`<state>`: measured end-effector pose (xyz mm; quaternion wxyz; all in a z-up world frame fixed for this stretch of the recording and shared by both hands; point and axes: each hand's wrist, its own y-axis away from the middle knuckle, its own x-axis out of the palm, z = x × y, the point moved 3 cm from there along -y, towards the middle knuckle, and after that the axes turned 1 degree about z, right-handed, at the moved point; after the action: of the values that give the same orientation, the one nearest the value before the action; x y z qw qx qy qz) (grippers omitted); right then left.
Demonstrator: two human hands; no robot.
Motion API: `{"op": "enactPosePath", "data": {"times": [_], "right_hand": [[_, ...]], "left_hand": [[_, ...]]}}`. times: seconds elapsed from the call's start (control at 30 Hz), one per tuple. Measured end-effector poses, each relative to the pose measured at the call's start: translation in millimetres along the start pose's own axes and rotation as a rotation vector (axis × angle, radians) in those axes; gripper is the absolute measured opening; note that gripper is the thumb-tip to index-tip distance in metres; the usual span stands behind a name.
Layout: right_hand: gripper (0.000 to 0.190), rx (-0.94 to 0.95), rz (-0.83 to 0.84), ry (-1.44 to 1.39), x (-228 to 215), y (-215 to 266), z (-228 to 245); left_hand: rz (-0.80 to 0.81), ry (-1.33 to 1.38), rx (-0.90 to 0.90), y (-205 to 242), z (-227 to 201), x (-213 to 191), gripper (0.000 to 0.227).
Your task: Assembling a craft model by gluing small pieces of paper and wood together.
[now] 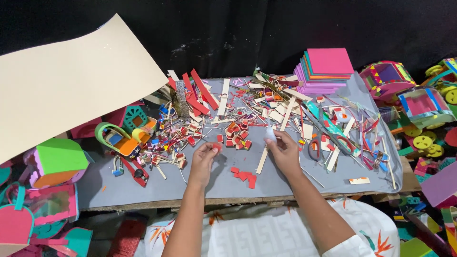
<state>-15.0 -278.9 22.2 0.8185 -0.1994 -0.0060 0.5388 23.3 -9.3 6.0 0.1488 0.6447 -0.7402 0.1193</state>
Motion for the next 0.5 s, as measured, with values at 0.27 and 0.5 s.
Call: {"op": "enactPosePath", "data": {"times": [0.27, 0.5], "right_hand": [[0.036, 0.230, 0.015, -0.509, 20.8, -7.6, 34.4], [0.023, 0.376, 0.027, -0.887, 43.9, -9.3, 7.7]], "left_hand": [[0.013, 0.287, -0.196, 8.6, 4.9, 19.6, 0.015], [0.007, 0.450, -0.312, -0.3, 24.6, 12.3, 0.009]]}}
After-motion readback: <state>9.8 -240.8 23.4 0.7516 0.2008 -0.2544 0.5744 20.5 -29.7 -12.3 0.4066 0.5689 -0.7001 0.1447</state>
